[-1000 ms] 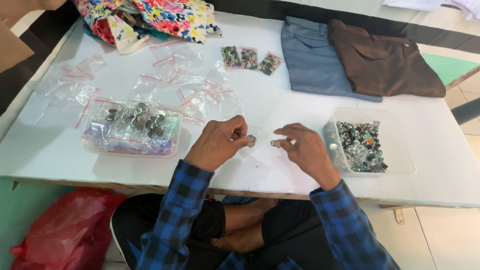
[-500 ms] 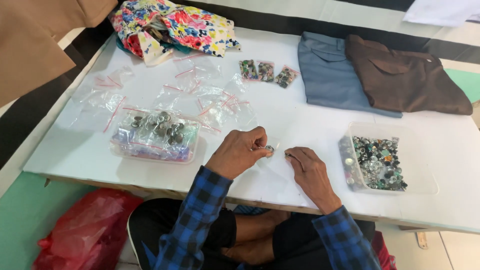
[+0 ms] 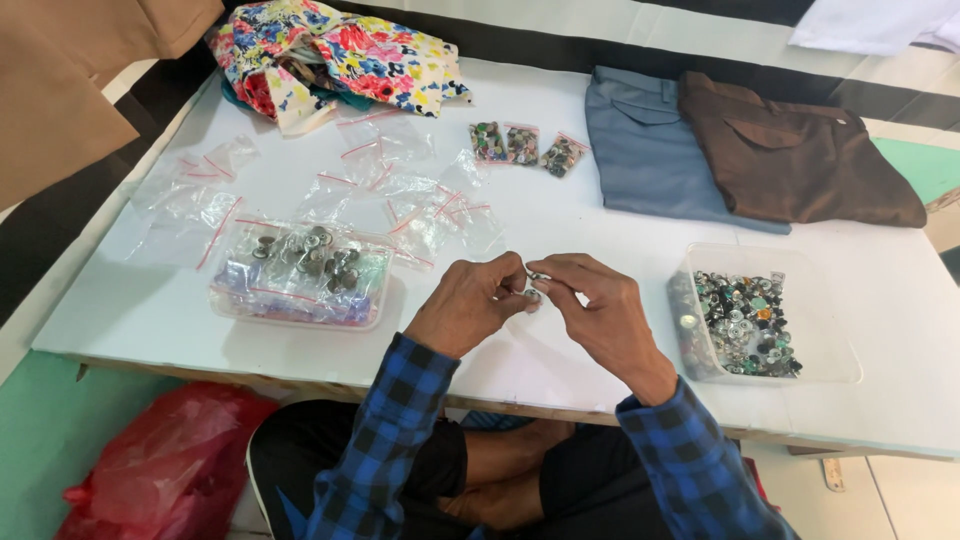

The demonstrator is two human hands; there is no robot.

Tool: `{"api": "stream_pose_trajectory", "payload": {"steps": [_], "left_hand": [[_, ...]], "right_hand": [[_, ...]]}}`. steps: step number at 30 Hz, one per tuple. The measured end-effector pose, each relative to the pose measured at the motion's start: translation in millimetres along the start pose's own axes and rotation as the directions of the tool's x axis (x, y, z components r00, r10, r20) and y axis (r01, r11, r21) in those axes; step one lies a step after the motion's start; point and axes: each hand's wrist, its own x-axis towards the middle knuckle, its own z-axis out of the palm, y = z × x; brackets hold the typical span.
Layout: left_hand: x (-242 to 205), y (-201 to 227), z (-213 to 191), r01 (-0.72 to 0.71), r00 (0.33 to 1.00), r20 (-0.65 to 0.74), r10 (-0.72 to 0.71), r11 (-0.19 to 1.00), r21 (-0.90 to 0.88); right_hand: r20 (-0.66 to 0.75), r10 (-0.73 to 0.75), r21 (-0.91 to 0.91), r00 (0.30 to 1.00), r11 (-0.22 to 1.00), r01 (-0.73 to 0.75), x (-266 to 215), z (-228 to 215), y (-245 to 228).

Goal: Sorting and packing small metal buttons or rivets from a container into small plastic bags

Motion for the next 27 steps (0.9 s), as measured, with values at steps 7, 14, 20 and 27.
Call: {"api": "stream_pose_trajectory", "payload": {"steps": [7, 14, 20, 27], "left_hand": [[-1.0, -4.0, 1.5, -0.011, 1.0, -0.027, 0.011, 1.0, -0.01], [10.4, -4.3, 12.2, 0.001, 0.992, -0.13, -0.001, 1.0, 0.005], [46.2, -38.6, 35.4, 0.007, 0.91, -0.415, -0.027, 0.999, -0.049], [79.0, -108.5, 70.1, -0.093, 0.932, -0.35, -0.093, 0.873, -0.479]], "right_hand": [[-0.069, -0.063, -0.138, 0.996, 0.989, 0.053, -14.0, -1.5, -6.3], [0.043, 0.21, 0.06, 0.977, 0.975, -0.212, -19.6, 13.9, 29.0], [0.155, 0.186, 0.478, 0.97, 0.846, -0.238, 5.7, 14.9, 77.9], [0.155, 0.307, 0.448, 0.939, 0.825, -0.343, 12.8, 14.0, 72.1]]}}
